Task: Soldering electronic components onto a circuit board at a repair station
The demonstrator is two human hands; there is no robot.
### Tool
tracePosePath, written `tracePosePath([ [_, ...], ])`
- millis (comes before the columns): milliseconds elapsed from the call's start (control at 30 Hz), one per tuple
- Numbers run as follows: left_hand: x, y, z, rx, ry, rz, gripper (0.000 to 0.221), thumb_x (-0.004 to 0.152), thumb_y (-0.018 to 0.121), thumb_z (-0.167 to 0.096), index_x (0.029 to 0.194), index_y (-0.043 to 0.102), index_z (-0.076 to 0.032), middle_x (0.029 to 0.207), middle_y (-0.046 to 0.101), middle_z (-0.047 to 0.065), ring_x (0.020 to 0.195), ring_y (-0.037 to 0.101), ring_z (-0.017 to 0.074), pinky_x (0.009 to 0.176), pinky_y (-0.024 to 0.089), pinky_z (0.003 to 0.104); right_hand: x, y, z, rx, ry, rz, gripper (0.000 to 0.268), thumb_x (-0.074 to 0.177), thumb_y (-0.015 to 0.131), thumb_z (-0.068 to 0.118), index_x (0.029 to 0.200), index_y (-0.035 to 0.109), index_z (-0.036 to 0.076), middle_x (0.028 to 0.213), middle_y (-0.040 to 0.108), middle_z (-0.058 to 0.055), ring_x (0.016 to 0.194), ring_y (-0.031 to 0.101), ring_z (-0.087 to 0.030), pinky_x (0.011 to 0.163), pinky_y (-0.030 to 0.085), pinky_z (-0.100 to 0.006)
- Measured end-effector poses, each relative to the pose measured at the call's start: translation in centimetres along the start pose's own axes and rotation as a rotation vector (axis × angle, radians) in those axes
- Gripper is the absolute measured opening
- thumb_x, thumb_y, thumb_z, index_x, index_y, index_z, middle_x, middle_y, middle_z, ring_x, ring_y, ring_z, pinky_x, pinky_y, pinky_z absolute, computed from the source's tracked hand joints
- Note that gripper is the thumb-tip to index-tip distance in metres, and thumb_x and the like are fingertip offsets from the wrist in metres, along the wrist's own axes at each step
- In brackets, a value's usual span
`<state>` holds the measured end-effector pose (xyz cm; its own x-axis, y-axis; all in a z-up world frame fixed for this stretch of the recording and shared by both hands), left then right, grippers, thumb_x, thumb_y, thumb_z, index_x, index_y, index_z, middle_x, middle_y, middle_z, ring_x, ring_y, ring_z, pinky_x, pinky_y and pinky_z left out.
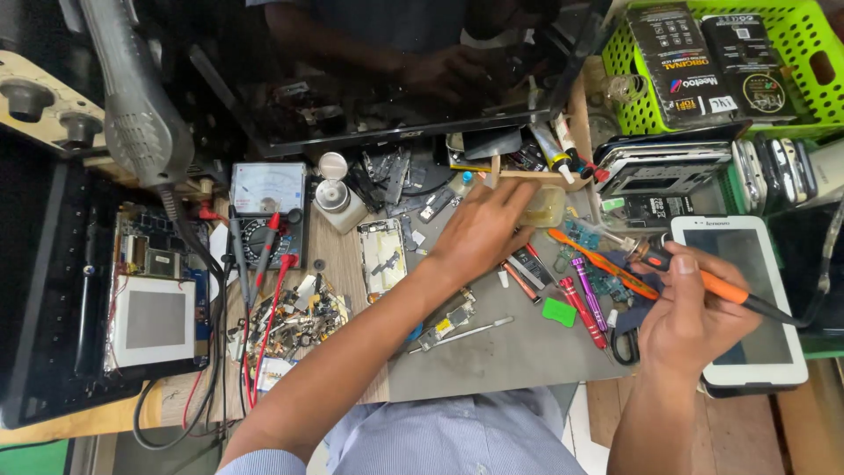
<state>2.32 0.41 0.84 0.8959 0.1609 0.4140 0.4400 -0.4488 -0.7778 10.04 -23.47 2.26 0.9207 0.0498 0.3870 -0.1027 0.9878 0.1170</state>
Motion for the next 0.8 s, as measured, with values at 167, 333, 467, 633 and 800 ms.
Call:
tracePosePath([
  [167,0.1,0.5,-0.2,0.058,0.019,0.001,0.053,0.088,0.074,-0.019,0.132,0.049,-0.007,0.121,0.06,0.014,0.09,0.062,0.0461,0.103,0.045,0.059,0.0,0.2,0.0,-0.022,0.017,0.007,0.022,0.103,0.072,0.016,0.107,0.065,-0.005,0.105,0.069,-0.018,0.075,0.066,-0.024,0.071,0.07,-0.038],
  [333,-0.3,-1.1,-0.2,0.048,0.013,-0.029,0.064,0.087,0.08,-0.026,0.137,0.047,-0.005,0.12,0.062,0.015,0.097,0.064,0.0406,0.099,0.047,0.049,0.1,0.2,0.0,-0.037,0.028,0.009,0.02,0.104,0.07,0.015,0.109,0.065,-0.003,0.107,0.069,-0.017,0.074,0.06,-0.019,0.069,0.068,-0.037],
  [467,-2.4,-5.9,-1.2,-0.002,0.003,-0.081,0.054,0.095,0.075,-0.031,0.134,0.049,-0.005,0.128,0.063,0.014,0.11,0.064,0.0354,0.086,0.047,0.045,0.0,0.4,0.0,-0.041,0.039,0.01,0.02,0.103,0.07,0.015,0.108,0.066,-0.004,0.107,0.07,-0.017,0.075,0.063,-0.02,0.069,0.068,-0.035],
  [633,-8.2,-11.6,-2.4,-0.134,-0.376,-0.091,0.041,0.094,0.071,-0.033,0.125,0.064,-0.008,0.102,0.066,0.01,0.095,0.068,0.0307,0.086,0.05,0.043,-0.6,1.0,-0.5,0.086,0.261,0.113,0.017,0.102,0.067,0.017,0.112,0.068,0.004,0.116,0.072,-0.013,0.072,0.065,-0.021,0.079,0.069,-0.036],
  [800,-13.9,-11.5,-3.3,-0.164,-0.453,-0.109,0.037,0.094,0.071,-0.031,0.123,0.069,-0.008,0.099,0.062,0.009,0.092,0.06,0.0277,0.085,0.047,0.039,-3.3,2.6,-2.0,0.268,0.477,0.303,0.017,0.099,0.065,0.008,0.114,0.067,0.0,0.117,0.071,-0.014,0.091,0.07,-0.026,0.092,0.067,-0.041],
])
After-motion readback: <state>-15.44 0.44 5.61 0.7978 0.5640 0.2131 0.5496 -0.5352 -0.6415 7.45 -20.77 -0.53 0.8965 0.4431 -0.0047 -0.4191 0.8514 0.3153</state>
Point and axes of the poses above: each hand's wrist, its own x-axis towards the middle knuckle, its own y-axis out of the palm, z = x × y, the point moved 2 cm from there along x, towards the middle knuckle
